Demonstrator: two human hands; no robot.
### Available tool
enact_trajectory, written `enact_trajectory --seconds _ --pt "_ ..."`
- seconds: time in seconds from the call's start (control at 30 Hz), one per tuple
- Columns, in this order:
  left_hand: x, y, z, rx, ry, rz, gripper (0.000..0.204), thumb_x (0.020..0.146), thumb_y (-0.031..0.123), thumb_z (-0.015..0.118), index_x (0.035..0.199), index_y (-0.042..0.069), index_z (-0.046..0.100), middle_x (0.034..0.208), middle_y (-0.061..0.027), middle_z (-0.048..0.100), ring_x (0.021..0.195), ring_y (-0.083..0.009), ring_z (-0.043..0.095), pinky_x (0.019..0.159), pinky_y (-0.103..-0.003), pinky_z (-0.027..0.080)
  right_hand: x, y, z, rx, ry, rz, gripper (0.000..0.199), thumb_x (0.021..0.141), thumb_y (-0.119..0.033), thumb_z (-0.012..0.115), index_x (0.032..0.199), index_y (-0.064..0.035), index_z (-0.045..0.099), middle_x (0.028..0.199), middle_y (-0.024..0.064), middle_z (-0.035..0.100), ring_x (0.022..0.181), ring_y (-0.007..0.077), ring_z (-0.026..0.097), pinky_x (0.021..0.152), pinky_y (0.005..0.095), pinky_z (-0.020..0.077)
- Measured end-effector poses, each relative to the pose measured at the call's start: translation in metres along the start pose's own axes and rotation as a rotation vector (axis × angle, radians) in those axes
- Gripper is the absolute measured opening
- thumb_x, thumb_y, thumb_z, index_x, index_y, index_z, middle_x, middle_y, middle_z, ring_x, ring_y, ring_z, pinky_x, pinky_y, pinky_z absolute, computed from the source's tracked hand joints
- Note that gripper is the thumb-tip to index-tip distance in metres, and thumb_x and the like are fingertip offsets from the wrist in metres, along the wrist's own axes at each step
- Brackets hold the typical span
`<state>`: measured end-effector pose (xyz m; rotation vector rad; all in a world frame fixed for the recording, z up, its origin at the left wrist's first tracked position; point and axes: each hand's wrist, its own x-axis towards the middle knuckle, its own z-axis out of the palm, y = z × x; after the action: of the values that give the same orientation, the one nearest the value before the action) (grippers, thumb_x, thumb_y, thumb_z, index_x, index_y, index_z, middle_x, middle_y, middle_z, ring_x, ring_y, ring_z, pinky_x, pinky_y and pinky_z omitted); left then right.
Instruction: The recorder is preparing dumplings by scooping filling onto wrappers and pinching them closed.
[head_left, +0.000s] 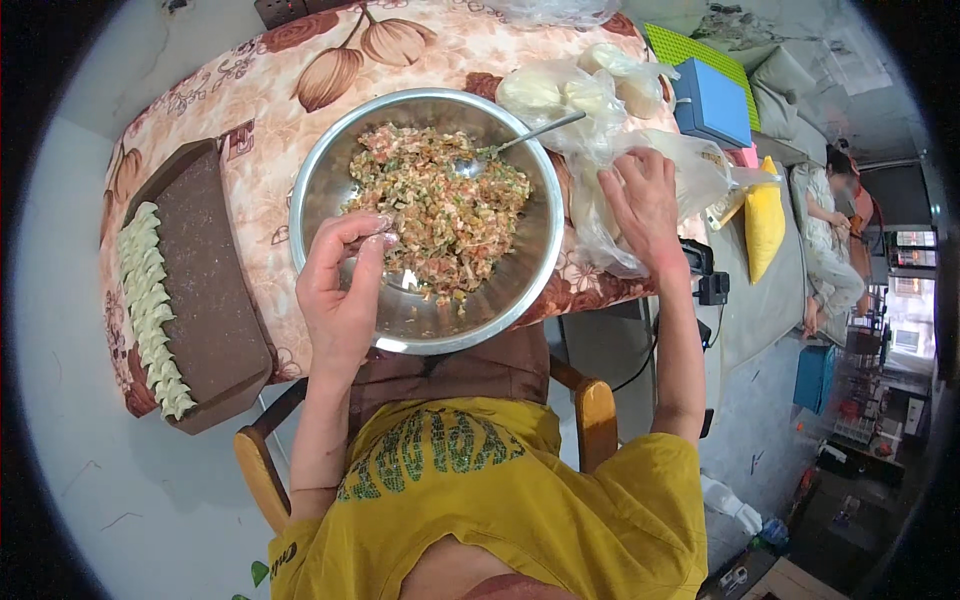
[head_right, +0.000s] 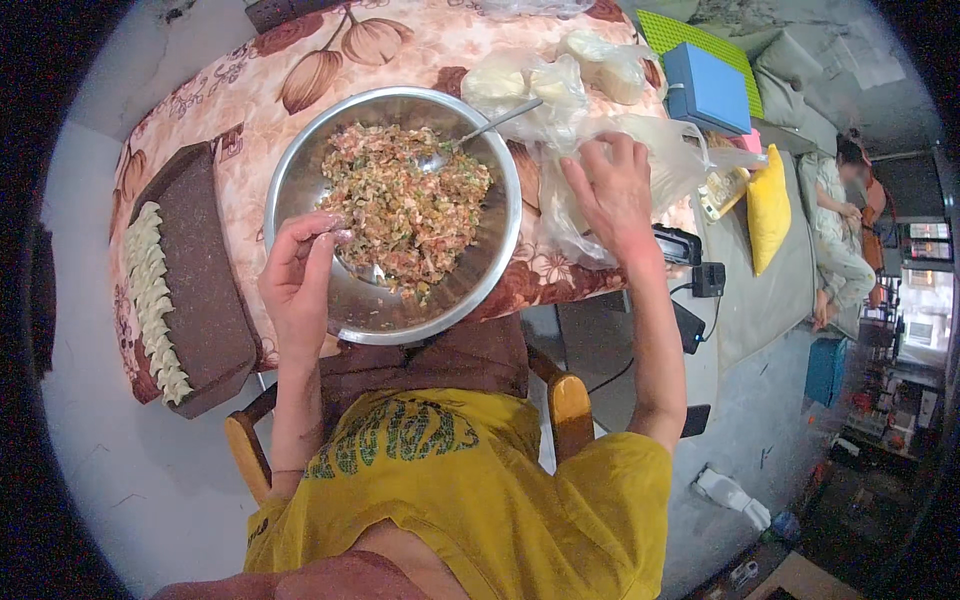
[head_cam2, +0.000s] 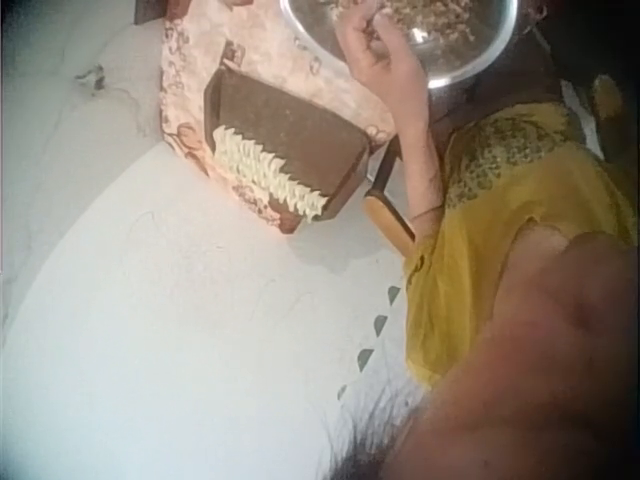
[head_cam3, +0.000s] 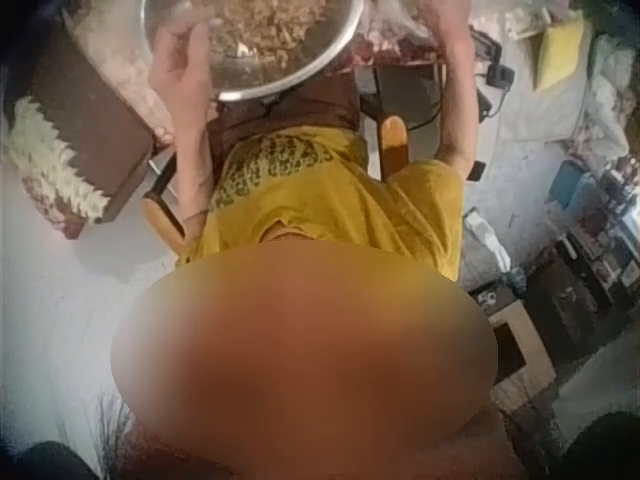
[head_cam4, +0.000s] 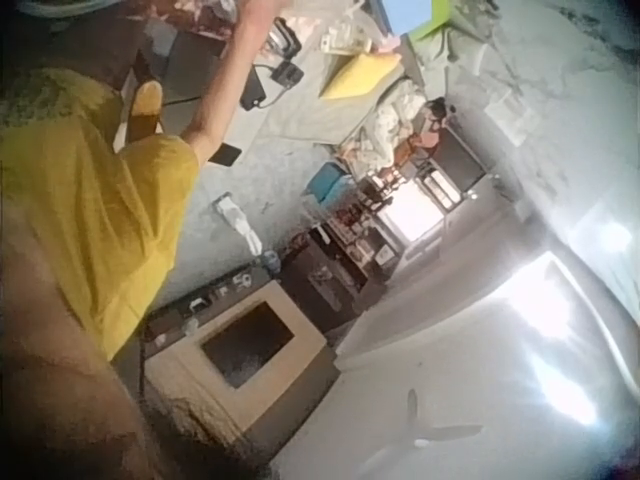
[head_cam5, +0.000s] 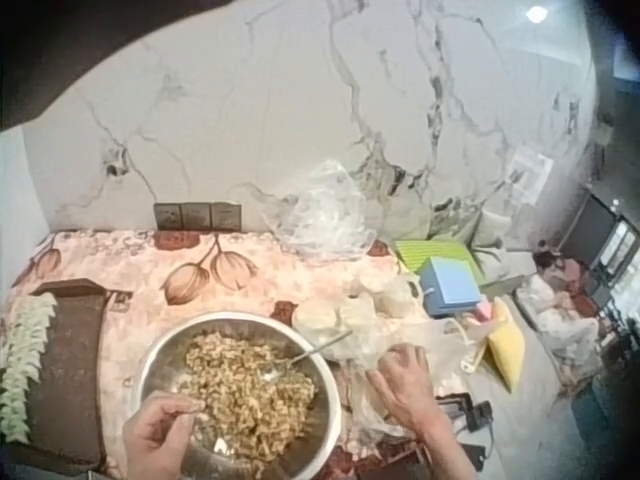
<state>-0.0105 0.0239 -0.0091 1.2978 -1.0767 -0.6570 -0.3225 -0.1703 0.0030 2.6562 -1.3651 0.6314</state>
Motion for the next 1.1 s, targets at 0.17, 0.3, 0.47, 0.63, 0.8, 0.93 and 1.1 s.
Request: enact_trajectory --seconds 0.17,0.3,0.47,0.63,0.8,0.93,1.1 --pt "0.0 -0.001 -0.001 -0.026 0.004 -0.012 0.016 0.102 0.0 0.054 0.114 -0.003 0.064 0.118 -0.0097 0.064 0.101 -0.0152 0.066 0.091 -0.029 0.053 0.026 0.011 0.019 -0.024 -0.063 -0.035 0.035 0.1 -0.034 0.057 0.111 -0.0023 0.067 0.114 0.0188 0.062 0.109 0.039 0.055 0.096 0.0477 0.0459" --pt "0.001 0.003 0.0 -0.027 0.005 -0.027 0.014 0.102 0.0 0.055 0.112 -0.002 0.065 0.117 -0.0093 0.064 0.099 -0.0155 0.067 0.089 -0.029 0.053 0.044 0.035 0.031 0.229 -0.158 -0.036 0.038 0.099 -0.033 0.052 0.109 0.0012 0.067 0.111 0.0208 0.064 0.108 0.0414 0.057 0.093 0.0507 0.0474" --pt "-0.001 0.005 -0.001 -0.02 0.012 -0.067 0.014 0.102 0.002 0.055 0.111 -0.001 0.066 0.116 -0.0086 0.065 0.098 -0.0154 0.068 0.087 -0.028 0.053 0.05 0.029 0.037 -0.01 -0.321 -0.002 0.045 0.092 -0.035 0.057 0.108 0.0046 0.067 0.113 0.022 0.064 0.111 0.0405 0.058 0.096 0.0502 0.048" --pt "-0.002 0.003 -0.002 0.022 -0.001 -0.064 0.014 0.102 0.002 0.056 0.112 -0.002 0.066 0.114 -0.0073 0.065 0.097 -0.0138 0.068 0.084 -0.026 0.052 0.046 0.01 0.048 -0.147 -0.248 0.016 0.051 0.086 -0.04 0.064 0.11 0.0049 0.068 0.115 0.024 0.064 0.113 0.0397 0.058 0.099 0.0492 0.048" --pt "-0.001 0.004 0.001 -0.008 0.022 -0.083 0.012 0.097 -0.001 0.06 0.108 -0.002 0.066 0.105 -0.0075 0.065 0.091 -0.0123 0.063 0.084 -0.026 0.05 0.052 0.007 0.042 -0.087 -0.358 0.23 0.052 0.084 -0.04 0.072 0.11 0.005 0.068 0.115 0.0253 0.064 0.114 0.0408 0.058 0.098 0.0498 0.0479" --pt "-0.002 -0.004 -0.004 0.031 -0.037 -0.07 0.015 0.102 0.001 0.056 0.113 -0.001 0.065 0.11 -0.0046 0.065 0.096 -0.0119 0.066 0.085 -0.025 0.051 0.037 0.004 0.014 0.004 -0.285 0.172 0.047 0.085 -0.036 0.074 0.107 0.0055 0.066 0.113 0.0251 0.064 0.113 0.0415 0.058 0.097 0.0497 0.0478" --pt "-0.002 0.003 -0.002 -0.016 -0.014 -0.104 0.014 0.1 0.0 0.058 0.111 -0.001 0.066 0.108 -0.0058 0.066 0.093 -0.0118 0.064 0.085 -0.026 0.05 0.012 -0.009 -0.026 0.188 -0.117 0.155 0.016 0.091 -0.014 0.067 0.1 0.0 0.066 0.105 0.0188 0.065 0.097 0.0404 0.063 0.084 0.0469 0.0517"
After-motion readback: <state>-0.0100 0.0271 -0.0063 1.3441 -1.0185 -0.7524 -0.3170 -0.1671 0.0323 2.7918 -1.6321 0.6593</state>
